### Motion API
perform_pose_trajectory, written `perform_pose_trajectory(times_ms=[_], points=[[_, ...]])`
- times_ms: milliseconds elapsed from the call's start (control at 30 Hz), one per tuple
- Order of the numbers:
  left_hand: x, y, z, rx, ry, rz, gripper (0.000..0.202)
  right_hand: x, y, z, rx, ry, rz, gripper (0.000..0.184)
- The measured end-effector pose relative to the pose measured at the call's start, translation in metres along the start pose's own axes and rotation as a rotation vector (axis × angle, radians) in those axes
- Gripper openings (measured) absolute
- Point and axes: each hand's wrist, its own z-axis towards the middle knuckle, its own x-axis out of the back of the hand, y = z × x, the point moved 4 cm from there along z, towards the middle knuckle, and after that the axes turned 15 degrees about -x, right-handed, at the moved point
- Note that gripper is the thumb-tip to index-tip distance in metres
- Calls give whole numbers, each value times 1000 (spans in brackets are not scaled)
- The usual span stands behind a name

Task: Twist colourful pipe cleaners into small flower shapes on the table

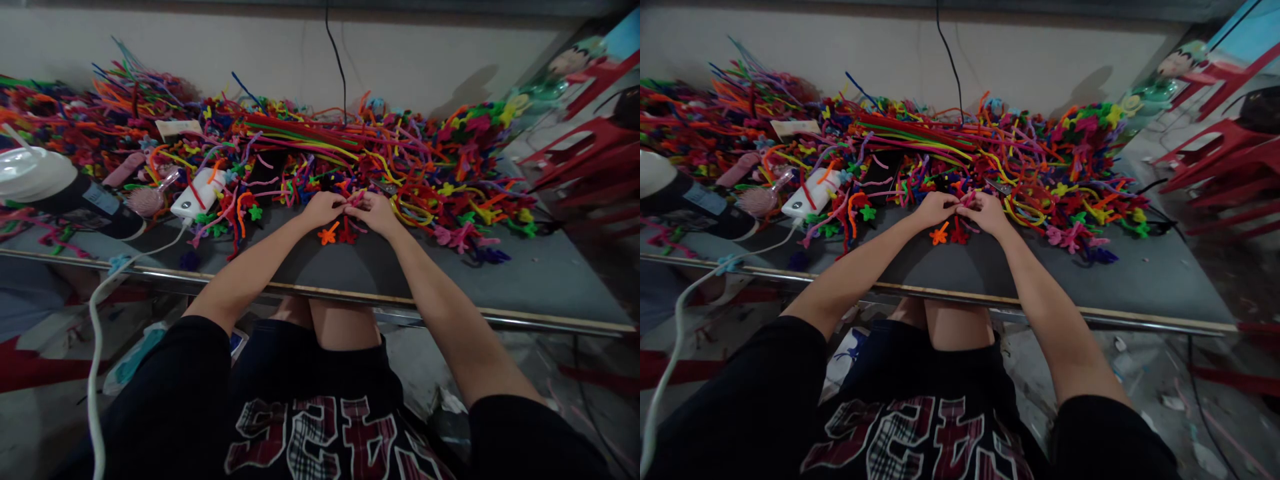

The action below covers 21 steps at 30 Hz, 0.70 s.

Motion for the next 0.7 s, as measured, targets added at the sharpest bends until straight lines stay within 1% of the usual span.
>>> perform_pose_trajectory(times_ms=[333, 500, 700], points=[[3, -2, -1, 45, 118, -135, 19, -1, -4, -1, 1, -11, 50, 43], [5, -2, -3, 36, 227, -180, 14, -1, -2, 0, -23, 30, 116, 44], [5, -5, -3, 12, 332, -269, 13, 2, 0, 2, -77, 83, 146, 45]])
